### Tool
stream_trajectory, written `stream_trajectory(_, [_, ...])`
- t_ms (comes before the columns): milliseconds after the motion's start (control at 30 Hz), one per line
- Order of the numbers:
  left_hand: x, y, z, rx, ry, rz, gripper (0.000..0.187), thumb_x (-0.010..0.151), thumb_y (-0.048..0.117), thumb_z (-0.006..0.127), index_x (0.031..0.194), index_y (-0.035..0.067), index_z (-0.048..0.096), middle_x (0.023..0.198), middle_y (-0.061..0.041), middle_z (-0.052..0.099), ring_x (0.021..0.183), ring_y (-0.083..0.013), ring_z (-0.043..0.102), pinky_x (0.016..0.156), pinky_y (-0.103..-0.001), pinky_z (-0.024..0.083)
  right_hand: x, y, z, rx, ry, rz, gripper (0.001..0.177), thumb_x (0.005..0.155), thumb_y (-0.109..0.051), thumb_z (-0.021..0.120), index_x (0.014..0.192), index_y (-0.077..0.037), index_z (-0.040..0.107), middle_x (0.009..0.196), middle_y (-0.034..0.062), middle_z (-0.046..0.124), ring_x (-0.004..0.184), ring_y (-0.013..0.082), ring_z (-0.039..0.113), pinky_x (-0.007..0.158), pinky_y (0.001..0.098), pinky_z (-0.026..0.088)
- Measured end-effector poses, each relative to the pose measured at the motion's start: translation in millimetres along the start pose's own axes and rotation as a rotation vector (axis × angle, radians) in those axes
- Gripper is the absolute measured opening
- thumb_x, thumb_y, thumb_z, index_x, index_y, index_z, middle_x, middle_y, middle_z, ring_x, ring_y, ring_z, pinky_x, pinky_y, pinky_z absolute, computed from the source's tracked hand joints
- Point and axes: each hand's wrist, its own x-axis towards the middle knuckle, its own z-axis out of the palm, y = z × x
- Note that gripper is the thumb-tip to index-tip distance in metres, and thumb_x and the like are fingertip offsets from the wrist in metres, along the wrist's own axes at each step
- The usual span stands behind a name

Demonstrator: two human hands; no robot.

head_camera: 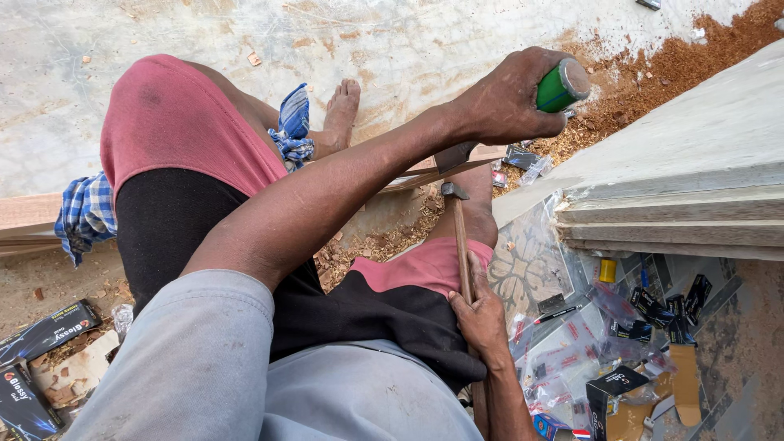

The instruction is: The person carves out sections of a wooden frame using a chisel and a hammer.

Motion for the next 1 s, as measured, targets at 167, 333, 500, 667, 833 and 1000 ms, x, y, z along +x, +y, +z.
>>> stream_trajectory(167, [2.4,-7.4,7.7,-0.055,-0.237,-0.197,0.052,0.076,0.028,0.076,0.12,0.003,0.062,0.1,-0.014,0.068,0.087,-0.0281,0.072,0.081,-0.044,0.06,-0.3,-2.8,0.9,0.014,-0.008,-0.004,0.086,0.083,-0.006,0.071,0.159,-0.026,0.036,0.093,0.0044,0.07,0.056,0.0105,0.056,0.053,0.0283,0.053])
stream_trajectory(333, [-1.6,-14.3,52.5,0.015,-0.108,0.115,0.059,0.072,0.027,0.082,0.123,0.002,0.065,0.105,-0.018,0.068,0.095,-0.0319,0.068,0.084,-0.045,0.057,-0.2,-5.6,2.5,-0.006,-0.022,0.041,0.086,0.084,-0.006,0.072,0.161,-0.025,0.037,0.088,0.0089,0.069,0.054,0.0106,0.053,0.053,0.0288,0.052])
stream_trajectory(500, [9.8,-22.4,41.3,0.007,-0.172,-0.086,0.048,0.075,0.027,0.076,0.115,0.003,0.066,0.095,-0.012,0.068,0.086,-0.0247,0.071,0.078,-0.04,0.061,-0.7,-10.2,1.7,-0.009,-0.024,0.066,0.085,0.083,-0.007,0.071,0.159,-0.026,0.037,0.094,0.0048,0.072,0.052,0.0111,0.053,0.051,0.0294,0.052])
stream_trajectory(667, [20.1,-35.4,27.5,-0.044,-0.031,-0.089,0.047,0.074,0.026,0.076,0.113,0.001,0.065,0.086,-0.01,0.065,0.072,-0.0226,0.07,0.066,-0.038,0.062,1.5,-5.1,2.4,-0.042,-0.003,-0.068,0.087,0.084,-0.008,0.073,0.161,-0.025,0.036,0.104,0.011,0.072,0.059,0.0095,0.058,0.056,0.0278,0.054])
stream_trajectory(833, [17.9,-40.6,28.2,-0.064,-0.038,-0.095,0.047,0.076,0.025,0.076,0.114,0.0,0.065,0.084,-0.01,0.064,0.069,-0.0216,0.069,0.063,-0.036,0.061,1.5,-8.0,1.6,-0.047,-0.017,0.018,0.087,0.083,-0.008,0.072,0.159,-0.028,0.035,0.116,0.0086,0.075,0.054,0.0114,0.057,0.053,0.0293,0.055])
stream_trajectory(1000, [15.5,-44.6,38.8,-0.004,0.073,0.088,0.049,0.076,0.022,0.079,0.117,-0.002,0.065,0.087,-0.012,0.065,0.076,-0.023,0.069,0.069,-0.038,0.06,0.1,-10.6,2.3,-0.013,-0.017,0.006,0.086,0.083,-0.007,0.071,0.158,-0.027,0.036,0.115,0.0044,0.073,0.054,0.01,0.055,0.049,0.0287,0.053])
